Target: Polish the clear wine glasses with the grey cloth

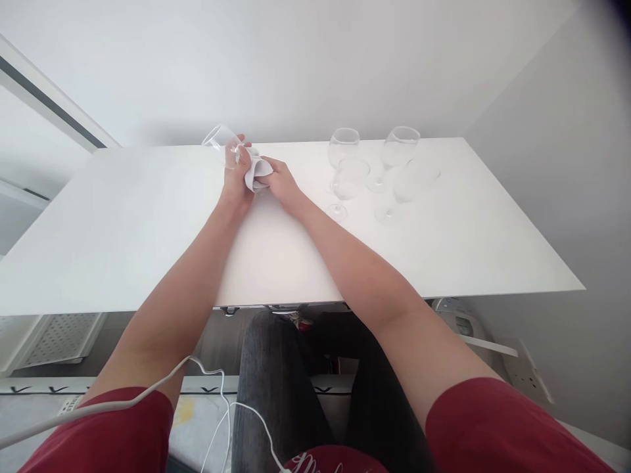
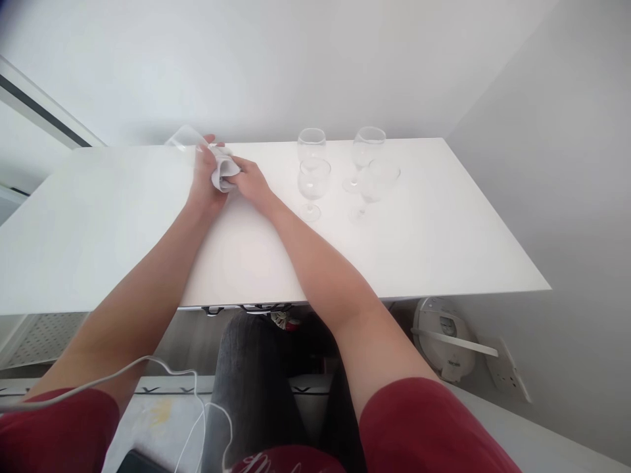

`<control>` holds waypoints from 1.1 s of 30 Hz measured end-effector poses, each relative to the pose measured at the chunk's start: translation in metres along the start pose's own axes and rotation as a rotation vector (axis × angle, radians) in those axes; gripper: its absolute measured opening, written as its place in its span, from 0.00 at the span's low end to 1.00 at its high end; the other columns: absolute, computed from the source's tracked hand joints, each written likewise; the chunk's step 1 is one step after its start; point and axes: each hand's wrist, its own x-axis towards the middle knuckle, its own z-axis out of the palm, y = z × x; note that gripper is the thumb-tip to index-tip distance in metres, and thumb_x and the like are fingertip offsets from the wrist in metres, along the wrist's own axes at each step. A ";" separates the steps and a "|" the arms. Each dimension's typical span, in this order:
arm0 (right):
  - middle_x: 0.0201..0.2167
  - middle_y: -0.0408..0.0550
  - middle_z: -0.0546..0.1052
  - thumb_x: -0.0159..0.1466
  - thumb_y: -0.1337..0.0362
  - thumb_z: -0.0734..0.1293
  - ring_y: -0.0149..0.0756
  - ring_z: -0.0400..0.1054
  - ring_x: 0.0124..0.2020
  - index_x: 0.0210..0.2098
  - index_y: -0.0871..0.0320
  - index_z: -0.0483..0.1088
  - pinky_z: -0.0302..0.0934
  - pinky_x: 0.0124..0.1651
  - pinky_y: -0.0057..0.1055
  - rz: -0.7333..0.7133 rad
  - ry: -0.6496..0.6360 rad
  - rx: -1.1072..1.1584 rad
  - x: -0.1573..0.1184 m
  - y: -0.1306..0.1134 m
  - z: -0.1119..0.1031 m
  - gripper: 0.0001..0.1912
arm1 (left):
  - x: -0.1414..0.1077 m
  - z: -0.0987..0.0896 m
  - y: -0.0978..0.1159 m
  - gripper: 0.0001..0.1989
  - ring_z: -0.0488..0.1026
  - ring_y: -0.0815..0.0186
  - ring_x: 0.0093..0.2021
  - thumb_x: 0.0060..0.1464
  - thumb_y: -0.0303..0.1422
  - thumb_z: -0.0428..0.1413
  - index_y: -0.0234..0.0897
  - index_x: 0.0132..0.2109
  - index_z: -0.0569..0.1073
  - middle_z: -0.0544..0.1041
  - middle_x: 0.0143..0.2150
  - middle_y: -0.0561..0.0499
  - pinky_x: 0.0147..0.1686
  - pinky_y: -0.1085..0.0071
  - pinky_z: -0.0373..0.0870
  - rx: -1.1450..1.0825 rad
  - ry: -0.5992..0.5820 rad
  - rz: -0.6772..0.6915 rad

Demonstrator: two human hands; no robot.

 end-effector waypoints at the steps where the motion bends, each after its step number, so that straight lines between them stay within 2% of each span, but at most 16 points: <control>1: 0.29 0.40 0.76 0.60 0.66 0.70 0.33 0.72 0.36 0.33 0.57 0.73 0.68 0.42 0.27 -0.011 -0.018 0.026 0.001 0.001 -0.001 0.02 | 0.001 -0.001 0.000 0.23 0.71 0.65 0.60 0.65 0.56 0.61 0.49 0.56 0.70 0.74 0.57 0.51 0.56 0.63 0.66 0.000 -0.011 0.026; 5: 0.32 0.42 0.77 0.60 0.64 0.70 0.34 0.72 0.38 0.33 0.57 0.73 0.69 0.46 0.29 -0.016 -0.088 0.047 0.003 0.005 -0.001 0.03 | 0.005 -0.006 -0.001 0.28 0.63 0.65 0.69 0.64 0.61 0.57 0.44 0.55 0.69 0.73 0.61 0.49 0.62 0.62 0.61 0.086 0.013 0.124; 8: 0.33 0.40 0.78 0.57 0.65 0.73 0.33 0.71 0.38 0.37 0.55 0.74 0.68 0.44 0.27 -0.050 -0.101 0.024 0.000 0.005 0.001 0.09 | 0.006 -0.008 -0.002 0.34 0.63 0.60 0.71 0.56 0.65 0.61 0.46 0.56 0.69 0.72 0.64 0.49 0.65 0.59 0.61 0.123 0.018 0.163; 11: 0.32 0.39 0.76 0.56 0.65 0.74 0.32 0.70 0.36 0.39 0.55 0.73 0.67 0.39 0.25 -0.006 -0.119 0.033 -0.001 0.004 0.001 0.11 | 0.006 -0.009 -0.003 0.38 0.64 0.56 0.72 0.49 0.67 0.64 0.47 0.56 0.70 0.72 0.63 0.47 0.66 0.59 0.62 0.131 0.006 0.189; 14: 0.31 0.40 0.75 0.57 0.61 0.74 0.32 0.70 0.36 0.35 0.56 0.72 0.66 0.38 0.26 0.007 -0.183 0.033 -0.002 0.002 -0.001 0.10 | 0.006 -0.009 -0.004 0.38 0.63 0.56 0.74 0.52 0.69 0.61 0.45 0.55 0.72 0.75 0.61 0.47 0.66 0.59 0.62 0.133 -0.008 0.174; 16: 0.32 0.41 0.76 0.57 0.58 0.76 0.33 0.70 0.37 0.35 0.57 0.72 0.67 0.40 0.26 -0.030 -0.211 0.040 -0.002 0.000 -0.003 0.12 | 0.005 -0.008 -0.003 0.37 0.64 0.54 0.74 0.53 0.70 0.59 0.47 0.55 0.73 0.76 0.60 0.47 0.65 0.58 0.65 0.099 -0.029 0.147; 20: 0.36 0.42 0.76 0.54 0.53 0.81 0.34 0.72 0.40 0.38 0.57 0.73 0.69 0.43 0.28 -0.091 -0.211 0.099 -0.004 -0.005 -0.005 0.21 | 0.000 -0.004 0.002 0.35 0.72 0.49 0.67 0.48 0.69 0.64 0.52 0.54 0.75 0.77 0.61 0.47 0.57 0.57 0.75 -0.057 -0.090 0.068; 25: 0.33 0.43 0.74 0.58 0.45 0.79 0.33 0.70 0.34 0.38 0.57 0.72 0.67 0.36 0.29 0.021 -0.272 0.202 -0.002 -0.004 -0.009 0.24 | -0.004 -0.002 0.008 0.31 0.73 0.51 0.67 0.60 0.66 0.57 0.45 0.52 0.77 0.78 0.60 0.44 0.60 0.57 0.75 -0.162 -0.126 0.022; 27: 0.33 0.42 0.74 0.57 0.47 0.79 0.34 0.70 0.35 0.38 0.55 0.71 0.67 0.38 0.30 -0.010 -0.210 0.099 -0.002 -0.002 -0.008 0.23 | -0.003 -0.002 0.007 0.28 0.74 0.53 0.66 0.64 0.62 0.55 0.43 0.51 0.76 0.80 0.57 0.44 0.59 0.57 0.74 -0.114 -0.063 0.002; 30: 0.33 0.39 0.73 0.55 0.53 0.80 0.35 0.68 0.38 0.37 0.52 0.68 0.69 0.44 0.31 -0.158 -0.008 -0.138 -0.005 -0.001 -0.004 0.21 | -0.003 0.000 0.006 0.23 0.76 0.57 0.63 0.67 0.57 0.57 0.42 0.50 0.74 0.81 0.55 0.46 0.57 0.58 0.73 -0.008 0.033 0.014; 31: 0.32 0.38 0.72 0.55 0.54 0.80 0.35 0.68 0.38 0.36 0.52 0.67 0.69 0.46 0.31 -0.172 0.016 -0.156 -0.006 -0.001 -0.002 0.21 | -0.003 0.001 0.007 0.23 0.76 0.58 0.62 0.67 0.57 0.57 0.42 0.50 0.74 0.81 0.55 0.46 0.57 0.59 0.72 -0.001 0.040 0.027; 33: 0.33 0.39 0.74 0.56 0.51 0.79 0.36 0.70 0.39 0.37 0.53 0.68 0.70 0.45 0.32 -0.092 -0.076 -0.045 -0.007 -0.003 0.001 0.21 | -0.004 0.002 0.010 0.24 0.76 0.59 0.62 0.67 0.58 0.56 0.42 0.50 0.74 0.80 0.57 0.45 0.58 0.57 0.72 -0.021 0.034 0.028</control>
